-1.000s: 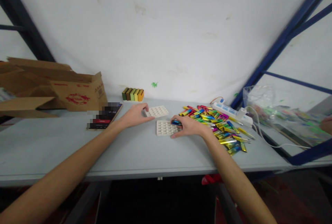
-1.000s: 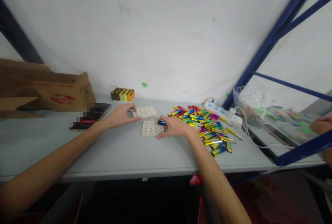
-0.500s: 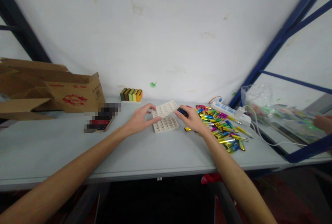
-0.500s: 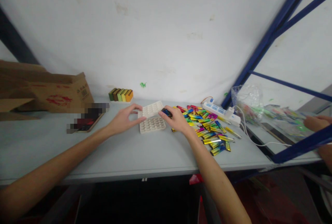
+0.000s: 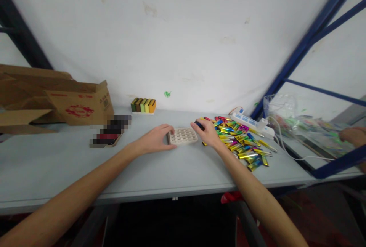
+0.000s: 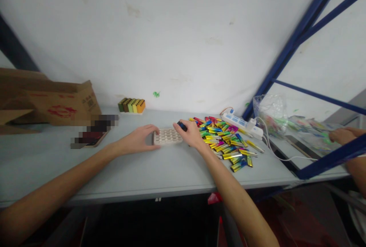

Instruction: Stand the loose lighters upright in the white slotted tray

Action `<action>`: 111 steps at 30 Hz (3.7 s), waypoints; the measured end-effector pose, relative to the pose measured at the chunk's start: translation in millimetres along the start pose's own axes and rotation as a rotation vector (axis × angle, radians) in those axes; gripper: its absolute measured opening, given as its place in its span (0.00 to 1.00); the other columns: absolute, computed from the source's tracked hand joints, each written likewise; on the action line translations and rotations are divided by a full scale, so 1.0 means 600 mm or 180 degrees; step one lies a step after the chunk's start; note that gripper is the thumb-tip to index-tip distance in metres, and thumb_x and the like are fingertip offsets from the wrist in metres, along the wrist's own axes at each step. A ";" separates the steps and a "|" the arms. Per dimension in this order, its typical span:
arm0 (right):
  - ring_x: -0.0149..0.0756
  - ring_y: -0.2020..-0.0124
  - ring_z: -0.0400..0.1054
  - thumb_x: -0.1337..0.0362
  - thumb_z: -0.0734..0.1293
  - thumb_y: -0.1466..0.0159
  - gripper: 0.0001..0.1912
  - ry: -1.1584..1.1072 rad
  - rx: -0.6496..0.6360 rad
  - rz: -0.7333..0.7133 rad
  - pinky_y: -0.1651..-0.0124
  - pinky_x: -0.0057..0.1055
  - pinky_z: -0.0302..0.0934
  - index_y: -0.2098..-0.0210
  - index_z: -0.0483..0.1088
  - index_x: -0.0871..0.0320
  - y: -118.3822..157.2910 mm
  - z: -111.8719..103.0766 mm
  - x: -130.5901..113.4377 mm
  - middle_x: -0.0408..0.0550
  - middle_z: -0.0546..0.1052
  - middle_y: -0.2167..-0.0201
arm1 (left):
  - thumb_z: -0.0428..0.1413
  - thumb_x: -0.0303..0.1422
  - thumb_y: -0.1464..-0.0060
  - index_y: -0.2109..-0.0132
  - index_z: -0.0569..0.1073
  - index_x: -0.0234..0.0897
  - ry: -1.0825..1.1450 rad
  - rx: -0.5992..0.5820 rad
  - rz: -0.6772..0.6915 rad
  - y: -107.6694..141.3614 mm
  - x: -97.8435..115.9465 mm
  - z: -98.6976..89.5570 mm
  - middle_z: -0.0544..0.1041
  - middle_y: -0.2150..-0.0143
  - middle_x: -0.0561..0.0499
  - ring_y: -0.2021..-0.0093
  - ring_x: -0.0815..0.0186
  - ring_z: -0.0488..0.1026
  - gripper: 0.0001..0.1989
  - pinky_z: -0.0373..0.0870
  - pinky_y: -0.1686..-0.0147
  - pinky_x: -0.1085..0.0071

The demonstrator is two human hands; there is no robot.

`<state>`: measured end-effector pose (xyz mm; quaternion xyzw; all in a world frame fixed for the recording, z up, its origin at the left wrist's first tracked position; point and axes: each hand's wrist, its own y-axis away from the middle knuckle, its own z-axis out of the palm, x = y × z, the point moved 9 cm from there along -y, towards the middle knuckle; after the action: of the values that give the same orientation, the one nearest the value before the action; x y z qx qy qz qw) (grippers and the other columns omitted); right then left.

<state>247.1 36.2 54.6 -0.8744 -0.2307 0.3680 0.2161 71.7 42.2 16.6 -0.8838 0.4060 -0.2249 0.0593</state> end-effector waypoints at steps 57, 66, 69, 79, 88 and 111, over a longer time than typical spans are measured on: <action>0.30 0.79 0.42 0.51 0.57 0.40 0.13 -0.2586 -0.0687 0.1065 0.76 0.29 0.42 0.72 0.56 0.53 0.006 0.072 0.039 0.37 0.50 0.78 | 0.68 0.49 0.60 0.57 0.66 0.42 0.1036 0.0287 -0.0748 -0.003 -0.055 0.006 0.79 0.63 0.52 0.64 0.60 0.76 0.28 0.71 0.65 0.66; 0.29 0.79 0.45 0.42 0.58 0.37 0.22 -0.2535 -0.0623 0.1102 0.76 0.28 0.41 0.73 0.62 0.55 0.005 0.072 0.043 0.37 0.52 0.79 | 0.68 0.48 0.59 0.57 0.66 0.42 0.1038 0.0261 -0.0740 -0.004 -0.052 0.005 0.79 0.62 0.51 0.64 0.60 0.76 0.27 0.70 0.64 0.66; 0.30 0.79 0.48 0.41 0.58 0.35 0.24 -0.2742 -0.0556 0.1009 0.76 0.28 0.46 0.66 0.67 0.55 0.003 0.069 0.036 0.37 0.55 0.78 | 0.68 0.48 0.59 0.57 0.66 0.42 0.1055 0.0279 -0.0729 -0.004 -0.055 0.007 0.79 0.63 0.52 0.64 0.60 0.76 0.27 0.70 0.65 0.66; 0.38 0.57 0.75 0.47 0.70 0.36 0.23 -0.2232 -0.0466 0.0441 0.50 0.34 0.69 0.50 0.74 0.57 -0.021 0.061 -0.010 0.48 0.80 0.60 | 0.70 0.48 0.63 0.65 0.62 0.42 0.0995 0.0661 -0.0820 -0.004 -0.051 0.011 0.77 0.63 0.54 0.67 0.65 0.69 0.28 0.64 0.66 0.69; 0.42 0.59 0.79 0.56 0.68 0.33 0.13 -0.0522 -0.0374 -0.0034 0.55 0.36 0.71 0.53 0.74 0.56 -0.064 0.087 -0.012 0.50 0.84 0.62 | 0.70 0.47 0.64 0.65 0.59 0.43 0.0992 0.0680 -0.0938 -0.003 -0.058 0.018 0.75 0.68 0.58 0.68 0.64 0.69 0.30 0.60 0.67 0.70; 0.49 0.42 0.70 0.45 0.72 0.39 0.38 0.0336 -0.1562 -0.0411 0.39 0.44 0.64 0.36 0.65 0.59 -0.017 0.095 0.009 0.61 0.74 0.41 | 0.70 0.40 0.61 0.61 0.62 0.41 0.1735 0.0565 -0.0834 -0.002 -0.054 0.015 0.72 0.67 0.58 0.73 0.71 0.67 0.26 0.63 0.73 0.74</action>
<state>205.9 59.1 21.0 -0.9022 -0.3568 0.2403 0.0323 57.7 66.5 -2.6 -0.8271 0.2685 -0.4938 -0.0043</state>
